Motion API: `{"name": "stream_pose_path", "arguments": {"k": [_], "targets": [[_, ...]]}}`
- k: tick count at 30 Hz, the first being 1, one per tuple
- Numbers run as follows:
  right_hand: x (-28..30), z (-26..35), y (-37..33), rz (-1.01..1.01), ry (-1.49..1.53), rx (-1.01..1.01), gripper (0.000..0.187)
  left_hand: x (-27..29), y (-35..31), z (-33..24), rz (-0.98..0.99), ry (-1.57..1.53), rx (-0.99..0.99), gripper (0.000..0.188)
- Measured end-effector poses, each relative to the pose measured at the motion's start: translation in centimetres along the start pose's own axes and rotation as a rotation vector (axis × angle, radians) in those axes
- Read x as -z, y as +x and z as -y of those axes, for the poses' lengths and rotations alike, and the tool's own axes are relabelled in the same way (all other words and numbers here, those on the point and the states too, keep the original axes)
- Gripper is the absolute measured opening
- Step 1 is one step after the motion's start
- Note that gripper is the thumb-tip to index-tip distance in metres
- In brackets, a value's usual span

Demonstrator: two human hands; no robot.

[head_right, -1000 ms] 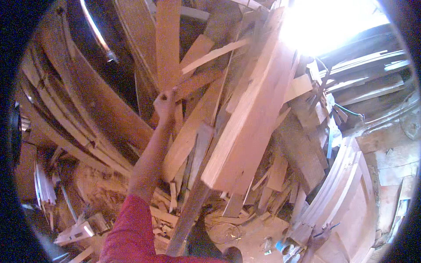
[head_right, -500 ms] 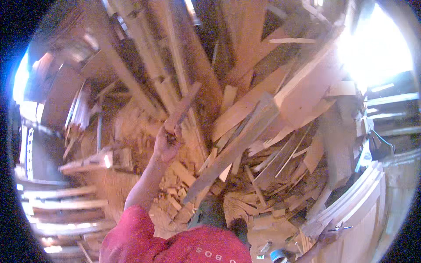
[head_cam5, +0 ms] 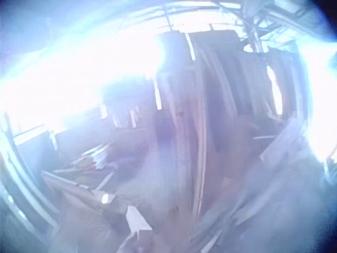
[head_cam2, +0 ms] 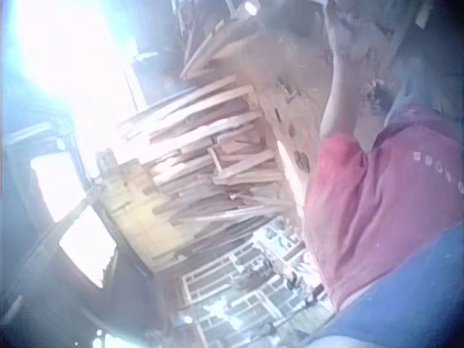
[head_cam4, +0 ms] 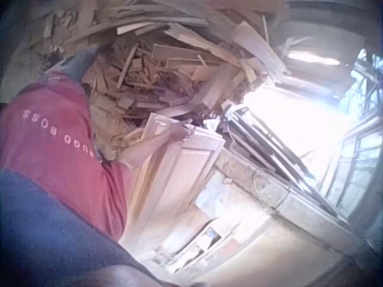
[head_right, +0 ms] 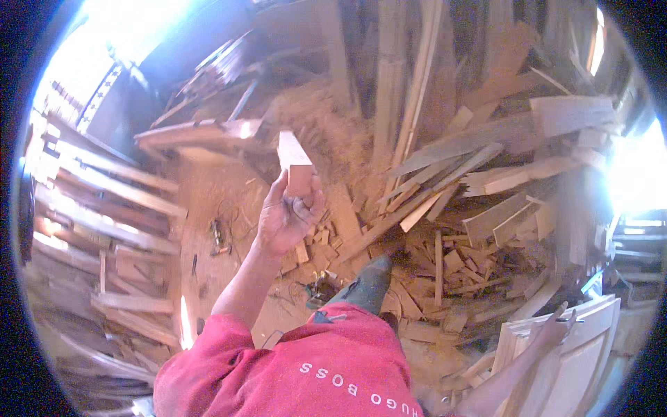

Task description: The person applies glue from a bottle onto the surface of a wooden board and spreads it by hand before picking up another piece of wood from a pile.

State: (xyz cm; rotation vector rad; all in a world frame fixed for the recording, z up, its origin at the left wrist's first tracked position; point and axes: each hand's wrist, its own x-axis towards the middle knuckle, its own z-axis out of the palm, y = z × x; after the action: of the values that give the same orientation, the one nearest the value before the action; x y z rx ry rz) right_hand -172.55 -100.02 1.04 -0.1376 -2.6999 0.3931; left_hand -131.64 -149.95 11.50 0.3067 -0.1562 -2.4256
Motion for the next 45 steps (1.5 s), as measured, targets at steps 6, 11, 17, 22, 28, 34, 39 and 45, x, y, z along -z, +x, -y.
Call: {"name": "stream_pose_path", "arguments": {"k": [6, 11, 17, 22, 28, 34, 39, 45], "targets": [[-3.0, -4.3, 1.2, 0.005, 0.110, 0.214, 0.067, 8.5, -11.5, -1.3, -0.295, 0.105, -0.229, 0.032], [-1.5, -3.5, 0.6, 0.083, 0.055, 0.269, 0.061, 18.4, -18.9, -1.7, -0.684, 0.508, -0.366, 0.035], [-5.1, -3.2, -4.9, -0.217, 0.255, 0.486, 0.039, 26.8, -27.8, -4.7, -0.984, 0.652, -0.449, 0.043], [-6.8, 1.3, -23.3, 0.021, 0.314, 1.047, 0.031, 29.2, -35.1, -6.8, -1.001, 0.361, -0.292, 0.039], [-11.1, -1.1, -48.5, 0.698, 0.242, 0.757, 0.048, 33.5, -41.3, -12.4, -1.115, -0.065, -0.252, 0.038], [-6.4, 4.8, -62.8, 1.295, 0.160, 0.596, 0.053, 36.8, -49.1, -20.9, -1.134, -0.229, -0.262, 0.040], [-3.2, 16.3, -71.7, 1.151, 0.137, 0.680, 0.051, 41.3, -55.2, -30.4, -1.152, -0.031, -0.219, 0.040], [4.1, 33.9, -83.5, 1.311, 0.166, 0.871, 0.048, 40.1, -57.4, -41.5, -0.911, 0.231, -0.257, 0.040]]}}
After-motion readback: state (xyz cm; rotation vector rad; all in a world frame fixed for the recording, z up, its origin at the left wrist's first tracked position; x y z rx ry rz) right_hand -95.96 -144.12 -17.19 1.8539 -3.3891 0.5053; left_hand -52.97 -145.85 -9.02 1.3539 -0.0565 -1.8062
